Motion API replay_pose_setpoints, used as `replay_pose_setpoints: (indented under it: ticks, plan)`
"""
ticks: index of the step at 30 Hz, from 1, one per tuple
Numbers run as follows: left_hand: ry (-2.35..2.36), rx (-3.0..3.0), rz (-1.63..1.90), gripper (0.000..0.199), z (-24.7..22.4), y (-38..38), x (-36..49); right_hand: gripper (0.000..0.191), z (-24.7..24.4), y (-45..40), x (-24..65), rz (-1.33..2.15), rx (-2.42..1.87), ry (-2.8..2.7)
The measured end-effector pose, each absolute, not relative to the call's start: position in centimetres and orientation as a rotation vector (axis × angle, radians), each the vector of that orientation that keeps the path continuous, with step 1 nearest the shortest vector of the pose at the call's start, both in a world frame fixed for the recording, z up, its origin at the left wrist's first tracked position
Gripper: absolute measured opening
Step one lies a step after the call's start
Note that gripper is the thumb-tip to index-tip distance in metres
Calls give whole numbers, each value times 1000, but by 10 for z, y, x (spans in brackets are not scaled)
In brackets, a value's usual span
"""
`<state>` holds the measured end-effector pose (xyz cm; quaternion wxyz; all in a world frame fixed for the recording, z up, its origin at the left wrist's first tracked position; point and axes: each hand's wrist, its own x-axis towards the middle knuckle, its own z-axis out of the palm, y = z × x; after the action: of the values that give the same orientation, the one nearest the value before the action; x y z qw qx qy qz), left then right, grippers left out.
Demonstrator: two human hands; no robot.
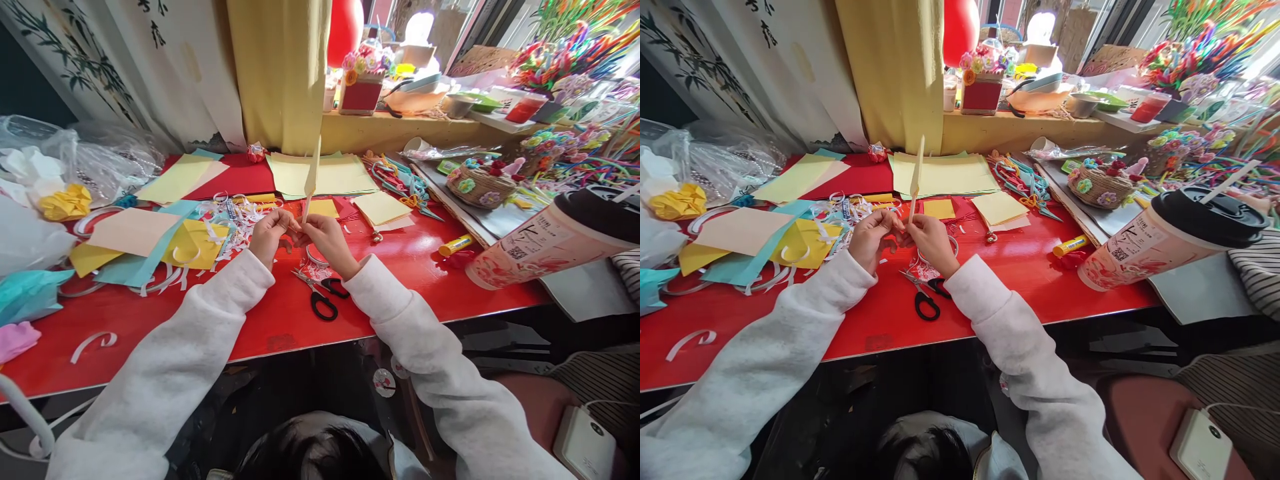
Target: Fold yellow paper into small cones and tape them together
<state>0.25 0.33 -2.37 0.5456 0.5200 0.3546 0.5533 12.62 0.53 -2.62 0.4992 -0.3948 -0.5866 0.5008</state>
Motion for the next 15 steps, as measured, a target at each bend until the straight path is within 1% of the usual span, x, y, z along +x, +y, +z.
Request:
replay_pose_setpoints:
  ticks: [4, 8, 12, 15]
  plan:
    - [861, 1163, 1321, 21, -27, 5, 5, 15, -28, 3, 124, 1268, -913, -1441]
    - [818, 1112, 1387, 19, -27, 10, 0, 12, -24, 3, 125, 1424, -854, -1362]
    - [830, 1113, 1474, 32, -28, 17, -5, 11, -21, 5, 129, 1501, -861, -1184]
    - [935, 1260, 1583, 39, -35, 22, -2, 11, -21, 6, 130, 1488, -824, -1103]
